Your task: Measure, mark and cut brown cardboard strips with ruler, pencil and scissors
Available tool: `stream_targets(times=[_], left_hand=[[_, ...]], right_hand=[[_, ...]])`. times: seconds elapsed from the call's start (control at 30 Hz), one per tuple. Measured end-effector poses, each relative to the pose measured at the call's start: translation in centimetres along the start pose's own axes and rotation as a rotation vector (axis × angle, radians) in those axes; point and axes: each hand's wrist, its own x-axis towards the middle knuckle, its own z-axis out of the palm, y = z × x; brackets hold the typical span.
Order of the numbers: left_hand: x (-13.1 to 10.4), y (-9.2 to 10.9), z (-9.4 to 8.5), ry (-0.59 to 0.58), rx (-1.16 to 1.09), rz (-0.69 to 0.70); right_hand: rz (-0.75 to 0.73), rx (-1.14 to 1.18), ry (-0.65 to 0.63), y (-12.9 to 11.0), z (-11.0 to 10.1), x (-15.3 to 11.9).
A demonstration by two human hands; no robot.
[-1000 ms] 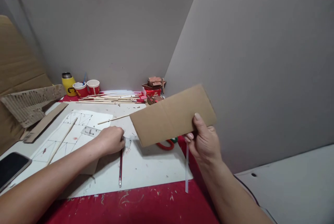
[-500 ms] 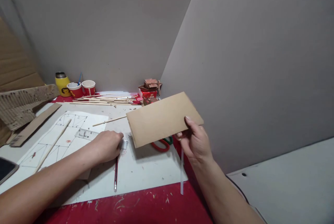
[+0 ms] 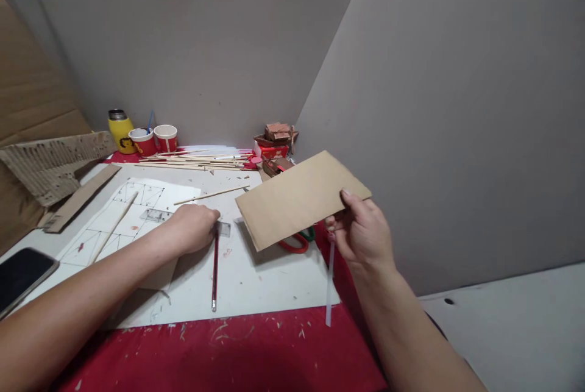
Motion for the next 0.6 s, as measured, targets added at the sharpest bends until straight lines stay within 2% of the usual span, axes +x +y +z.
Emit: stream_targets(times=[0.13,0.27,0.4,0.47,0.6], left_hand=[[0.4,-0.2,-0.1,0.081,-0.038,-0.019],[0.5,-0.8,-1.0,0.283,-0.157,-0.02],[-0.3,-0.6,-2.2,0.447,-0.409,-0.02],[-0.9,0.0,-2.7,0.454,-0.582,0.005],[-1.5,0.4,-3.4,0.349,-0.949,0.063]], right_hand=[[0.091,-0.039,-0.071,0.1,0.1,-0.1],[0.199,-0.075,-0.169,0.5,0.3,-0.1],[0.295,-0.081,-0.269,1.1,0.6,-0.5],[0.322,-0.059,-0.293,1.2,0.7,-0.6],[0.295,0.039,-0.247,1.1,0.7,-0.5]])
